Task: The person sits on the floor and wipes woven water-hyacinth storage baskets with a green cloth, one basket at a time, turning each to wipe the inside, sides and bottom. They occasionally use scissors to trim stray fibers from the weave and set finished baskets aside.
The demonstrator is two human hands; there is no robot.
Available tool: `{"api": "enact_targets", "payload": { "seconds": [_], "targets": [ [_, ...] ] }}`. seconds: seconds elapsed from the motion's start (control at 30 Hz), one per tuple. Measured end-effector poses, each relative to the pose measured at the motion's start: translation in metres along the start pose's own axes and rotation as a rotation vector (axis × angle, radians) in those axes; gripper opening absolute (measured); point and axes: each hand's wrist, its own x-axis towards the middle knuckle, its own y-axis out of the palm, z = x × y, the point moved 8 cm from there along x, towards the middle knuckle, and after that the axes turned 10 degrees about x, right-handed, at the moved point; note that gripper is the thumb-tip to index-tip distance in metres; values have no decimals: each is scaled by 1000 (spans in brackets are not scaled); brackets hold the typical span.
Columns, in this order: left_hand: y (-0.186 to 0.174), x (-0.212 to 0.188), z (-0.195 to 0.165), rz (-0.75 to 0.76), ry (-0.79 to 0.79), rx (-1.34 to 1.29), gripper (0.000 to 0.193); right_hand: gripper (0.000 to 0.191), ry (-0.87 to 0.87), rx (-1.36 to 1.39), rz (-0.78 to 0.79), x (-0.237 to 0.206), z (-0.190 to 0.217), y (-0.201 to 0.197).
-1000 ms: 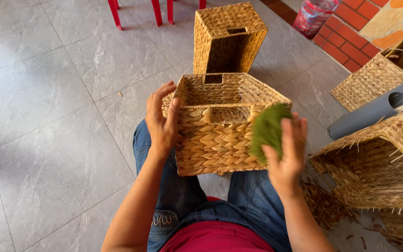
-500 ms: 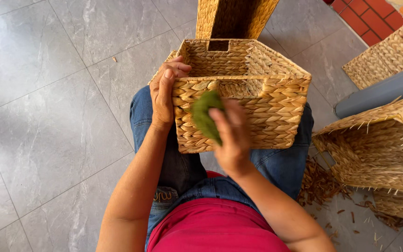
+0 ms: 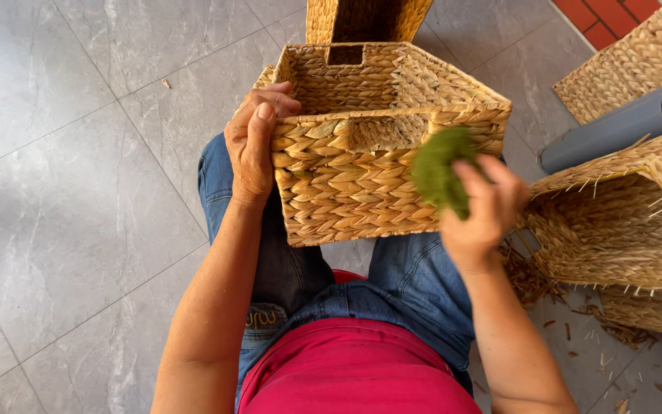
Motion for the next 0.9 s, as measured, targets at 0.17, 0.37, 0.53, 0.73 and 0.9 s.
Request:
{"api": "enact_targets", "payload": {
  "seconds": [0.17, 0.37, 0.53, 0.73, 0.9],
  "targets": [
    [1, 0, -2, -4, 0, 30, 43, 47, 191, 124, -157, -7, -23, -16],
    [1, -3, -1, -36, 27, -15, 44, 65, 184, 154, -134, 10, 19, 23],
    [1, -4, 0, -38, 13, -9, 43, 66, 69, 130, 7, 28, 10, 22],
    [2, 1, -1, -5, 47, 26, 43, 58, 229, 185, -176, 12, -32, -17],
    [3, 2, 2, -40, 93, 15, 46, 57, 152, 123, -137, 6, -2, 7]
  ]
}}
